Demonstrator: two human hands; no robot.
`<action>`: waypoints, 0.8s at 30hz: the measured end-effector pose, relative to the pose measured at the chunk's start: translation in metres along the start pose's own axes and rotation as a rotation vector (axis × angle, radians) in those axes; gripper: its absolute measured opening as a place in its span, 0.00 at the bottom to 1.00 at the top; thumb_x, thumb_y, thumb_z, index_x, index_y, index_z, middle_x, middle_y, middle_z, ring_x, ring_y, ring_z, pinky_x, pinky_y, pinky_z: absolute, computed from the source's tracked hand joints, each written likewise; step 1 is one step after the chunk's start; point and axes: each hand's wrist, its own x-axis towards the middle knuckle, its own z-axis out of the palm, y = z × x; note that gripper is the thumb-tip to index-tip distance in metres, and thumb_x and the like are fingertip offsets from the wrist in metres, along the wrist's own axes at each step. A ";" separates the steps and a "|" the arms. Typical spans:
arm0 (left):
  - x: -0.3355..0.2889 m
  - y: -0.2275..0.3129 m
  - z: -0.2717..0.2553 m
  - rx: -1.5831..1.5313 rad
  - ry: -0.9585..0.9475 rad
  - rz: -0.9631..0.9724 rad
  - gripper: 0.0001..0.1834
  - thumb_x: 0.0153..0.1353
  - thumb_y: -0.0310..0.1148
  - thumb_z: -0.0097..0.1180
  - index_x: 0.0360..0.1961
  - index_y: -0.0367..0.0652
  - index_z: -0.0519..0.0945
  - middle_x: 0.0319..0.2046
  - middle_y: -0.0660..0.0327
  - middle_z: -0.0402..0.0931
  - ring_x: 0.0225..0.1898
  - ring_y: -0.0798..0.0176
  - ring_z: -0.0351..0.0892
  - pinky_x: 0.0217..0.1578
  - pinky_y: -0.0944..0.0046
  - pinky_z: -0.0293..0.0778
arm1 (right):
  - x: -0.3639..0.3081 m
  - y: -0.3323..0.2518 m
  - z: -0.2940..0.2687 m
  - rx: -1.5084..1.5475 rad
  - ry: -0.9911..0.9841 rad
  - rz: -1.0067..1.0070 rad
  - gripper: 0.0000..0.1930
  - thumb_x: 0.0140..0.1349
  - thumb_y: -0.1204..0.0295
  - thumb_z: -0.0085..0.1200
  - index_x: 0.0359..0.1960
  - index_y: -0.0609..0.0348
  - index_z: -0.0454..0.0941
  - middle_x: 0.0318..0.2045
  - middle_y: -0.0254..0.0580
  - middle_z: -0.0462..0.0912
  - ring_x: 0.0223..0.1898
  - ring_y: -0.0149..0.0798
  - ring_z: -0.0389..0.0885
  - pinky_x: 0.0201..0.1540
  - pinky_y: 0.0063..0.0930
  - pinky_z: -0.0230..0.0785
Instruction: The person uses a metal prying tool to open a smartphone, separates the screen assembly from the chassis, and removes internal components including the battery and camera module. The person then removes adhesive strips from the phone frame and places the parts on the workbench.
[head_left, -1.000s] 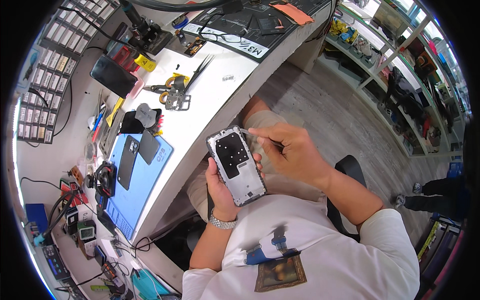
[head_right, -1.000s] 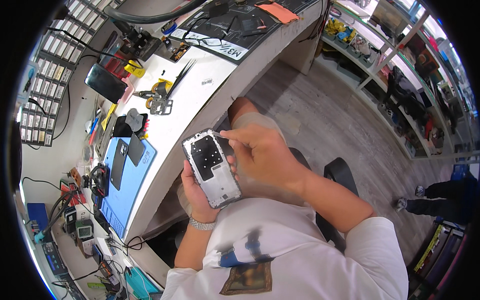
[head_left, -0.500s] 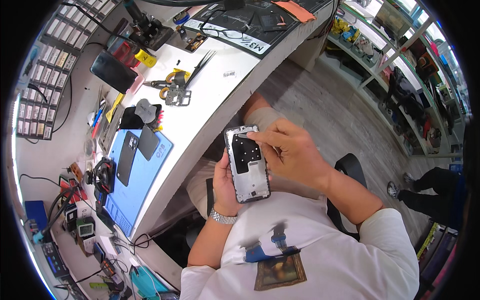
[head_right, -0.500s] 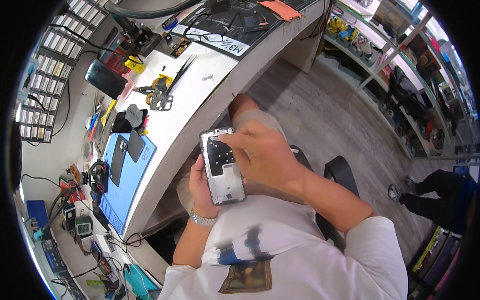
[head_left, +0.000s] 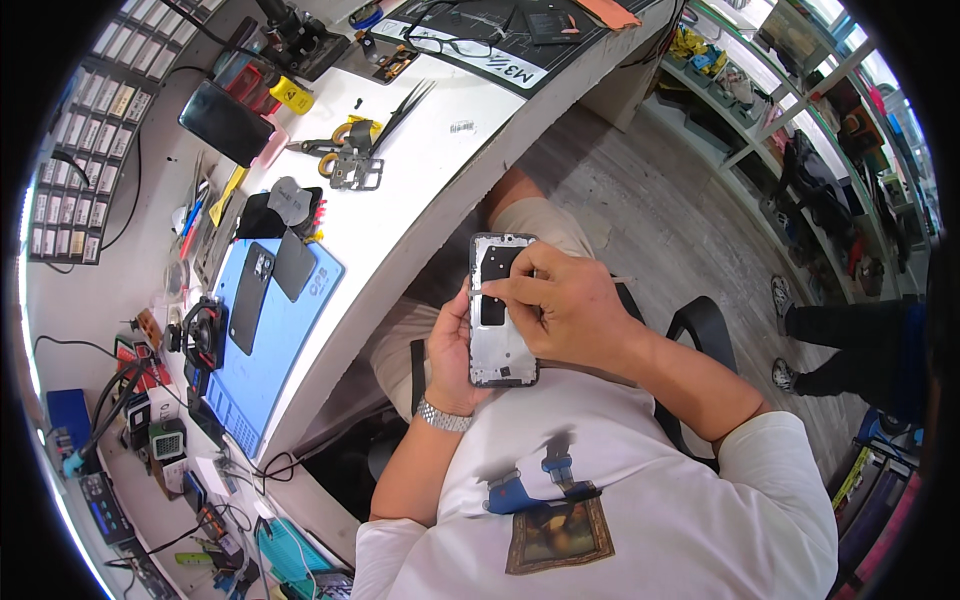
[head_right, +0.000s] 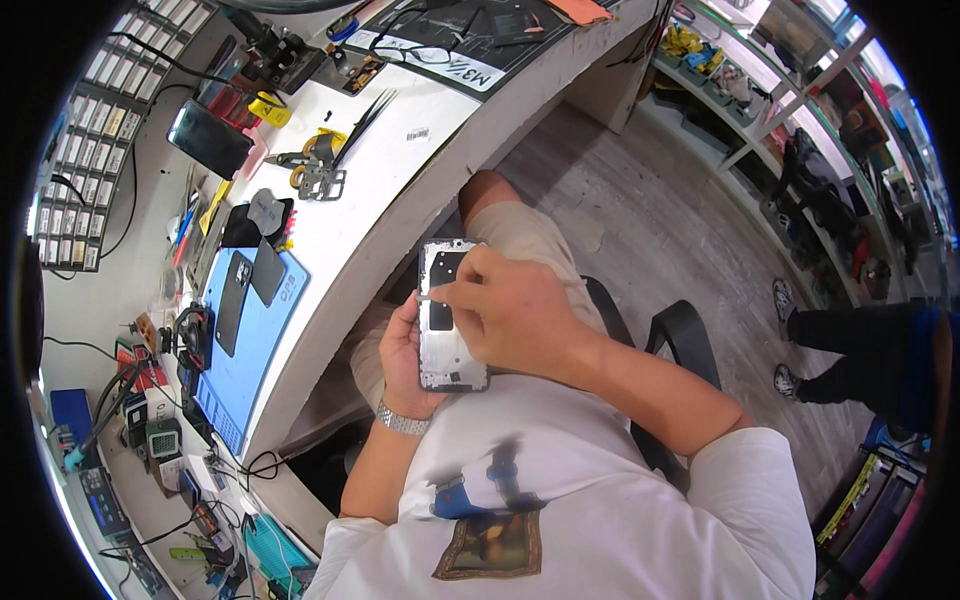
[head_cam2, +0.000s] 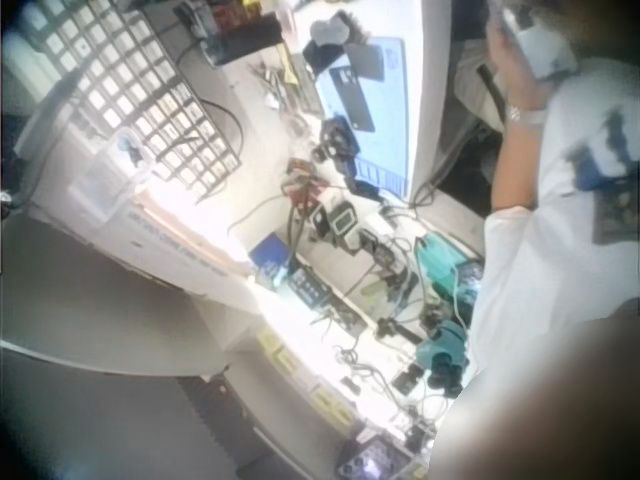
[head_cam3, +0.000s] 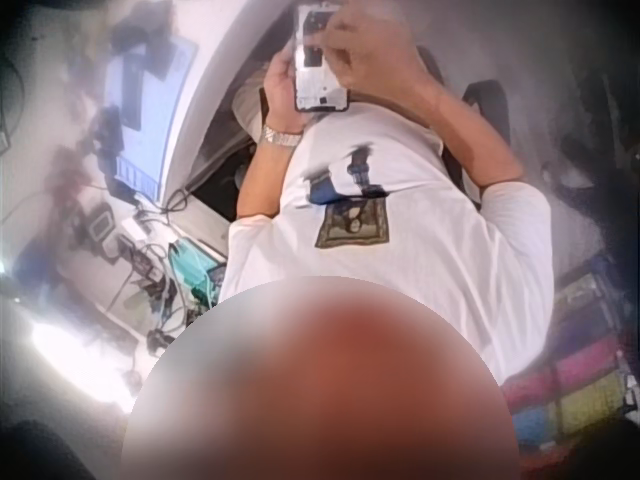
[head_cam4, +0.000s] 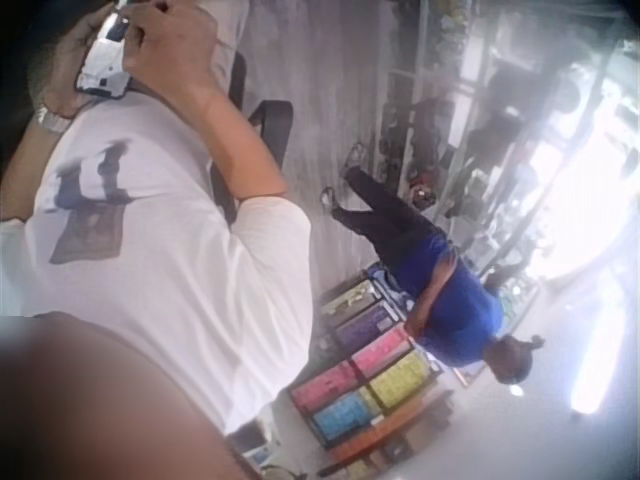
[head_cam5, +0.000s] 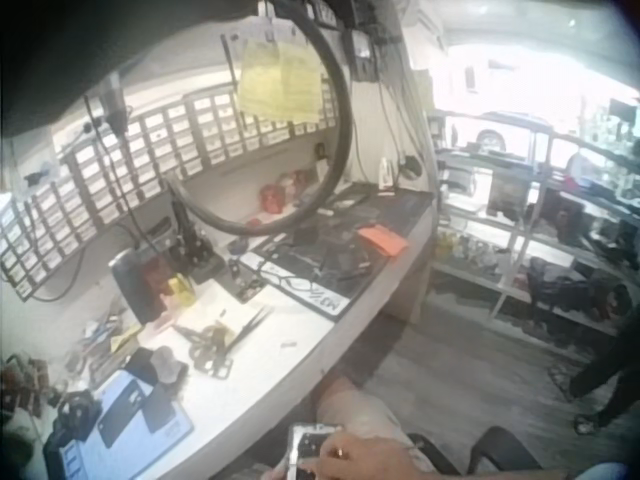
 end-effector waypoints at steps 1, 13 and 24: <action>0.000 0.000 0.000 0.006 -0.015 0.000 0.27 0.86 0.48 0.41 0.74 0.46 0.76 0.65 0.54 0.85 0.64 0.53 0.87 0.67 0.49 0.83 | 0.000 0.000 0.000 -0.007 0.002 0.000 0.12 0.59 0.76 0.70 0.45 0.47 0.94 0.37 0.35 0.83 0.31 0.42 0.87 0.33 0.37 0.79; 0.003 0.004 -0.003 -0.014 -0.038 -0.007 0.27 0.86 0.48 0.40 0.73 0.44 0.76 0.64 0.53 0.85 0.64 0.53 0.87 0.67 0.48 0.82 | -0.001 -0.001 -0.002 -0.040 -0.075 -0.078 0.12 0.58 0.75 0.68 0.43 0.47 0.94 0.36 0.33 0.83 0.30 0.42 0.86 0.34 0.40 0.80; 0.004 0.005 0.002 0.001 0.023 -0.008 0.28 0.86 0.48 0.39 0.71 0.41 0.78 0.61 0.52 0.87 0.60 0.52 0.89 0.63 0.49 0.86 | -0.004 -0.005 0.003 -0.035 -0.086 -0.099 0.12 0.54 0.74 0.68 0.40 0.44 0.94 0.35 0.32 0.81 0.28 0.42 0.85 0.31 0.40 0.78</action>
